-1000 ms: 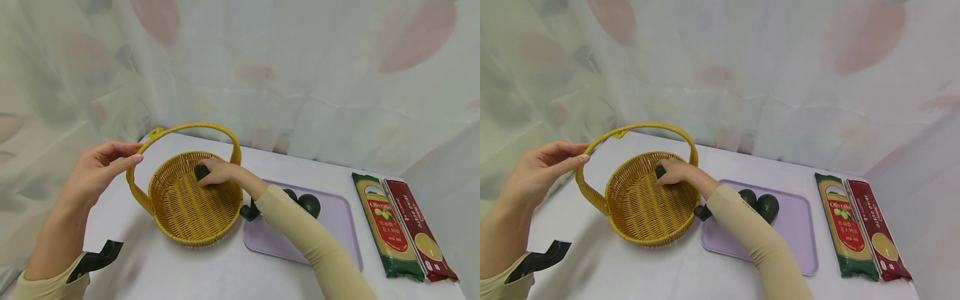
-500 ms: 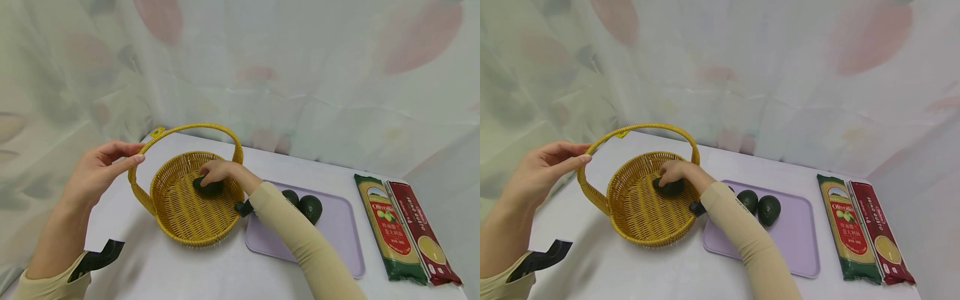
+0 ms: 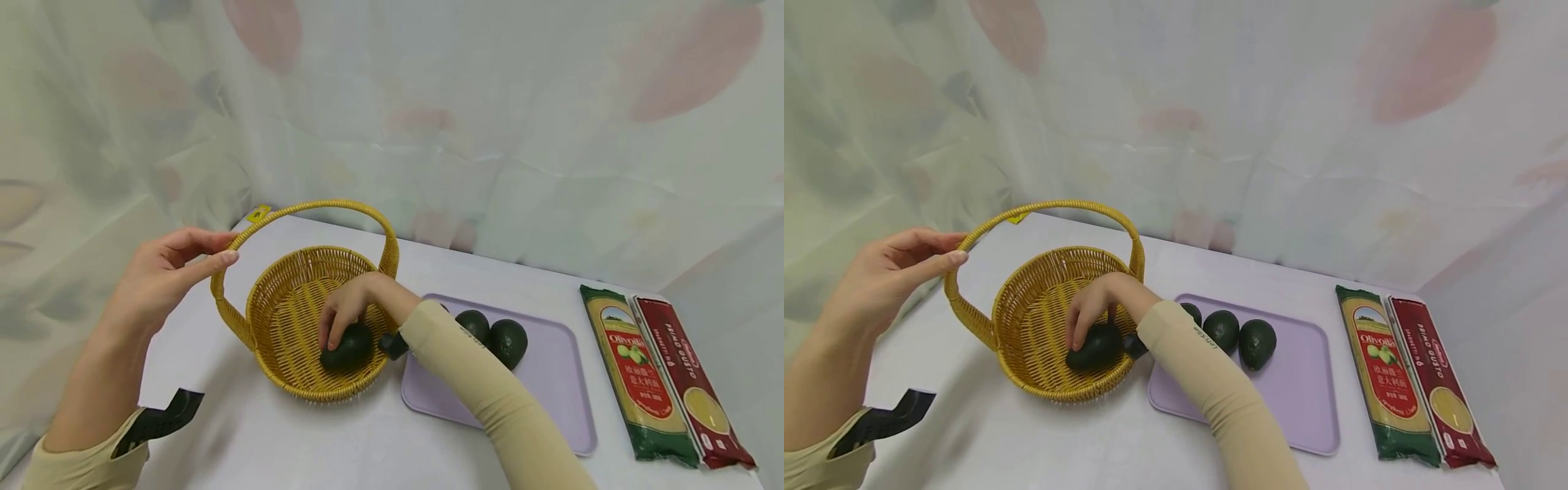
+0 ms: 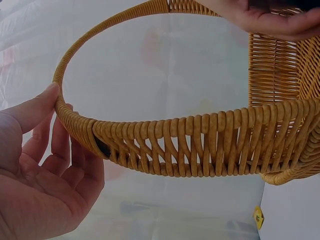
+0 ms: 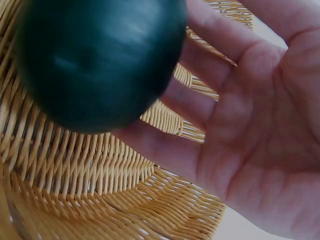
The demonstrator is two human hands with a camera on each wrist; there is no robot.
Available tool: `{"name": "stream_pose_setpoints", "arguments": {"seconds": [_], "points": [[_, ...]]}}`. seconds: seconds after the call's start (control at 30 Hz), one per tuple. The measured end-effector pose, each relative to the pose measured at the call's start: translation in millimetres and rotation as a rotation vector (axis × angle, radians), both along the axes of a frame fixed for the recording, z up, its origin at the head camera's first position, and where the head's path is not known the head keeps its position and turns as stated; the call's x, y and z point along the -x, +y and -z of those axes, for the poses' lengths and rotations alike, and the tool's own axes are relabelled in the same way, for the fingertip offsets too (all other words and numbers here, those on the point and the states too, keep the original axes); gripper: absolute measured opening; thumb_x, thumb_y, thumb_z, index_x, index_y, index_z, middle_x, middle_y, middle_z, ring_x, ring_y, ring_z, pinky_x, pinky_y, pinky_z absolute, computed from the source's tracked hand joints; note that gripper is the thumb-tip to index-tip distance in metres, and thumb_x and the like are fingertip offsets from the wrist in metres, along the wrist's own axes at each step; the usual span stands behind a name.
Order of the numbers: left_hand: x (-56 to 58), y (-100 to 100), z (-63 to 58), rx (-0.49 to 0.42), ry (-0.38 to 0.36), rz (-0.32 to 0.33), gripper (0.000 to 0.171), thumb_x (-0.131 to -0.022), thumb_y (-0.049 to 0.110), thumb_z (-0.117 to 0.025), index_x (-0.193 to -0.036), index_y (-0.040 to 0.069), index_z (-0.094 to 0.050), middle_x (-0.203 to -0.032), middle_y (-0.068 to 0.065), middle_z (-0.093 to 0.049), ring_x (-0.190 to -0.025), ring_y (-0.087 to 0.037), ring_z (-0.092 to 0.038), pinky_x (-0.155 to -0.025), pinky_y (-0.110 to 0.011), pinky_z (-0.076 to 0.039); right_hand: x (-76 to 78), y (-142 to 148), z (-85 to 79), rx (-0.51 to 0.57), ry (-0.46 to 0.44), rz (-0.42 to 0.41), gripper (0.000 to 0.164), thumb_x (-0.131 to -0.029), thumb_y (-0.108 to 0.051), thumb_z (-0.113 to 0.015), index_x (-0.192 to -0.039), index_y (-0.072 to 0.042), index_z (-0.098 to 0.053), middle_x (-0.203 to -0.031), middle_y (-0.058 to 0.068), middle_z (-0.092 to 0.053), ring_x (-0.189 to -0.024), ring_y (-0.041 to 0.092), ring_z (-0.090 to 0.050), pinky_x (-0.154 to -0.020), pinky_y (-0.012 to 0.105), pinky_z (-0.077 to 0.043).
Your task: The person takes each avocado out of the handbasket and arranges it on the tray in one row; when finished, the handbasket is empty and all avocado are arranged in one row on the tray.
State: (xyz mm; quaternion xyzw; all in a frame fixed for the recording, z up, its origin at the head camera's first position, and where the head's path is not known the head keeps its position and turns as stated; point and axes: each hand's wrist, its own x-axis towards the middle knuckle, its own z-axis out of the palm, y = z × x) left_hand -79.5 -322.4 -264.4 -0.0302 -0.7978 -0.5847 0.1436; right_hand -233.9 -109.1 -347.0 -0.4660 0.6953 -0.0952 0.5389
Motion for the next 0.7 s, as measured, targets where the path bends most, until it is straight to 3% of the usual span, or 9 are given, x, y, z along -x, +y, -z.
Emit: {"name": "stream_pose_setpoints", "arguments": {"seconds": [0.37,0.7], "points": [[-0.2,0.7,-0.2,-0.036,0.011,0.025,0.013,-0.089,0.000,-0.070,-0.102,-0.003,-0.069,-0.107,0.004,-0.071,-0.101,-0.012,-0.061,-0.083,-0.018,-0.044,3.0,1.6,6.2,-0.104,-0.079,0.000,0.022,-0.094,-0.025,-0.067,-0.115,-0.018,-0.071,-0.111,-0.008,-0.068,-0.105,0.007,-0.061,-0.084,0.040,-0.055],[-0.1,1.2,-0.8,-0.042,0.011,0.024,0.013,-0.088,0.000,-0.070,-0.101,-0.003,-0.069,-0.107,0.003,-0.071,-0.101,-0.012,-0.062,-0.082,-0.018,-0.045,1.2,4.6,5.9,-0.195,-0.081,-0.037,0.036,-0.083,-0.025,-0.078,-0.117,-0.029,-0.067,-0.125,-0.014,-0.057,-0.111,0.007,-0.056,-0.077,0.039,-0.059]]}}
